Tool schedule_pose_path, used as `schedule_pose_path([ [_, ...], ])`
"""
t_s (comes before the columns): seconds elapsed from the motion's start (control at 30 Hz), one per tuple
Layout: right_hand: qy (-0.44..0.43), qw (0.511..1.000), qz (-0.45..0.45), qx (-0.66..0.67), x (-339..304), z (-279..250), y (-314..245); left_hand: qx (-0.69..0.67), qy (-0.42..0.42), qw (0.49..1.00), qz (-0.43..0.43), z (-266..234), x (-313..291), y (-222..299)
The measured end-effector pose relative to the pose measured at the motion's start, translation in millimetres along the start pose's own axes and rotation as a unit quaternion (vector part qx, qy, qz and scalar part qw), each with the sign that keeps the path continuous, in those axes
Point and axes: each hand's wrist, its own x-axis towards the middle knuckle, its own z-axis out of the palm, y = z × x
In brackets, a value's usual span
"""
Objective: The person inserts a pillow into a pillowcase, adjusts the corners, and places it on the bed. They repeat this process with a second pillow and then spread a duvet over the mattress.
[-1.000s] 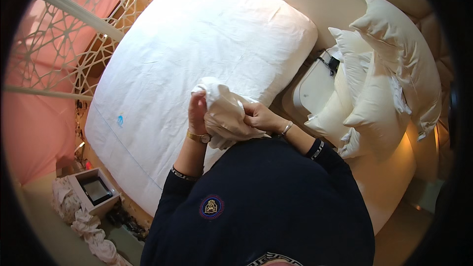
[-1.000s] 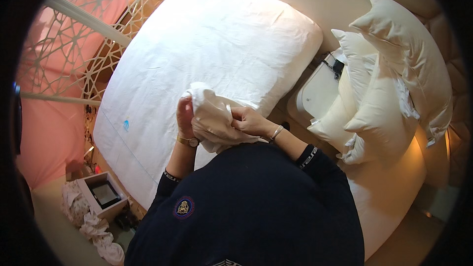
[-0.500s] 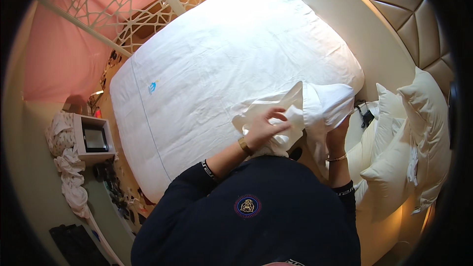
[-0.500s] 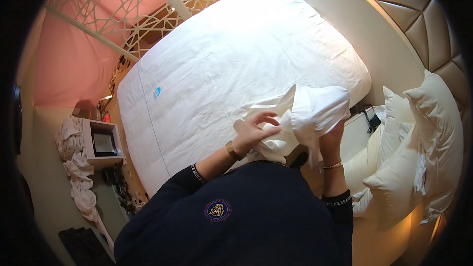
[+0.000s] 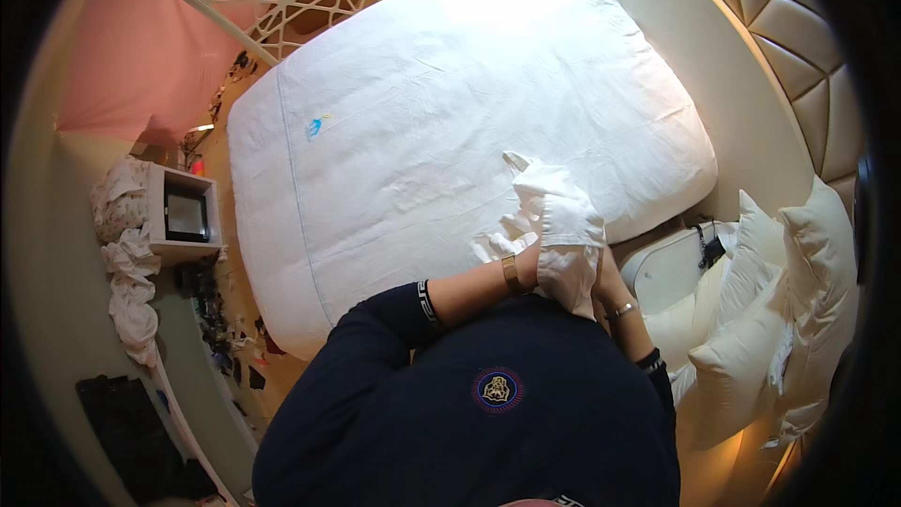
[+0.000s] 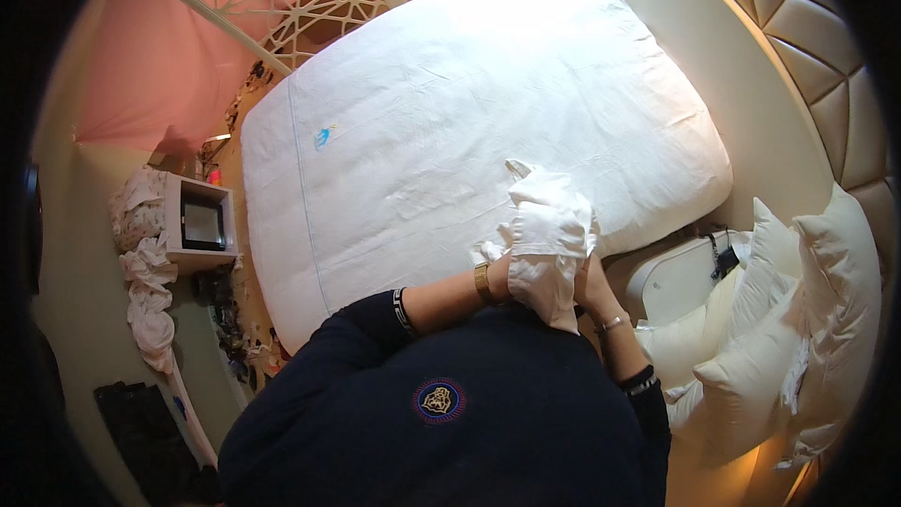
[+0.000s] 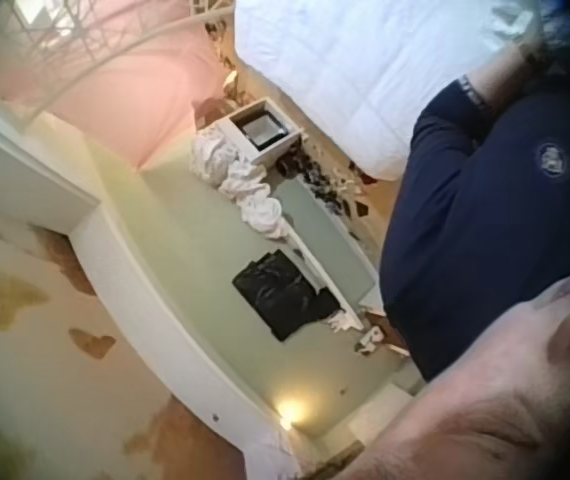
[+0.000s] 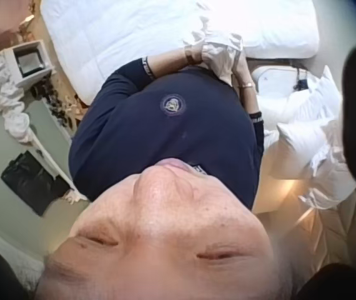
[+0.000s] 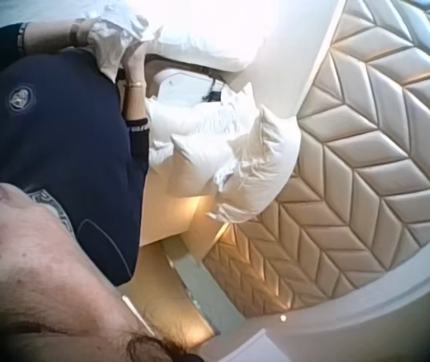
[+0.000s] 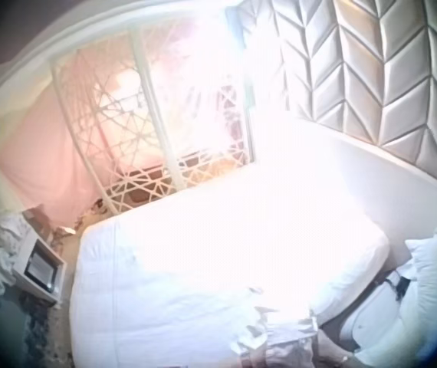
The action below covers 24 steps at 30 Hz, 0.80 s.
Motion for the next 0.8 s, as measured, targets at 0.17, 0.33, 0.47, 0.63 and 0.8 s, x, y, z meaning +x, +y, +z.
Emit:
schedule_pose_path([
  [0.17,0.147,0.982,-0.103,-0.055,27,24,-34,-0.063,-0.034,0.995,-0.071,42,26,-25],
  [0.33,0.299,0.947,-0.11,-0.048,68,-39,-55,-0.25,0.042,0.963,-0.093,68,16,40],
  [0.47,0.286,0.947,-0.11,-0.102,60,-54,-55,-0.066,-0.001,0.986,-0.155,48,15,47],
  [0.63,0.124,0.945,-0.148,-0.262,15,-21,-36,-0.032,-0.043,0.961,-0.271,67,14,81],
  [0.8,0.117,0.918,-0.133,-0.356,1,-45,-23,0.06,-0.273,0.951,-0.133,66,29,127],
])
